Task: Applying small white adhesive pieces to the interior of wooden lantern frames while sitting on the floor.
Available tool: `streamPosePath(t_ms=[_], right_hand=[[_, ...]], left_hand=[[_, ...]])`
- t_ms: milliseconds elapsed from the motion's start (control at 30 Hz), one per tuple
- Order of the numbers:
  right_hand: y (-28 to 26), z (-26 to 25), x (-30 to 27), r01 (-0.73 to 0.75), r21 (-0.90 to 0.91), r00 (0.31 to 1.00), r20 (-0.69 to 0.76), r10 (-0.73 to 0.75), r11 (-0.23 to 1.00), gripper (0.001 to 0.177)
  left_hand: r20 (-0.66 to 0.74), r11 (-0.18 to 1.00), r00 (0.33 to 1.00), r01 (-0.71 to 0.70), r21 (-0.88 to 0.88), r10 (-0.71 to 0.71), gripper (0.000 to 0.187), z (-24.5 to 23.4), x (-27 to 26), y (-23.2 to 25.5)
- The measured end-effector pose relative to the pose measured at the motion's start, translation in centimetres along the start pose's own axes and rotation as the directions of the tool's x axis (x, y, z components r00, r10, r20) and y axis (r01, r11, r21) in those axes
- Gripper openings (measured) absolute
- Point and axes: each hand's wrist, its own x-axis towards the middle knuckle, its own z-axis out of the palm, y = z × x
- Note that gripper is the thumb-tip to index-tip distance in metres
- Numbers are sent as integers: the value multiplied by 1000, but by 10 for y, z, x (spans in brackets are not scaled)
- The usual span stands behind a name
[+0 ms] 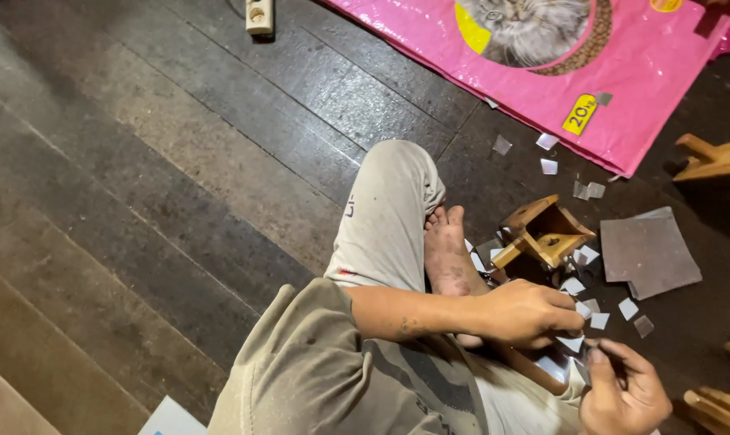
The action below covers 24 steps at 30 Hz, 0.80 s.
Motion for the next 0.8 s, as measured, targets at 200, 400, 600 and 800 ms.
streamPosePath(t_ms=[200, 400, 600, 800], right_hand=[[27, -5, 0, -19, 210, 999, -22, 24, 977, 22], [31, -10, 1, -108, 310, 994, 58, 95, 945, 40], [42, -16, 0, -102, 325, 991, 116, 67, 940, 48], [22, -9, 7, -93, 228, 992, 107, 70, 969, 49]], left_hand=[[22, 1000, 1000, 3, -3, -3, 33, 3, -3, 1], [-16, 1000, 1000, -1, -9, 1, 27, -6, -2, 6], [-20, 999, 999, -34, -13, 34, 22, -13, 3, 11], [5, 997, 997, 73, 24, -73, 36, -3, 8, 0]])
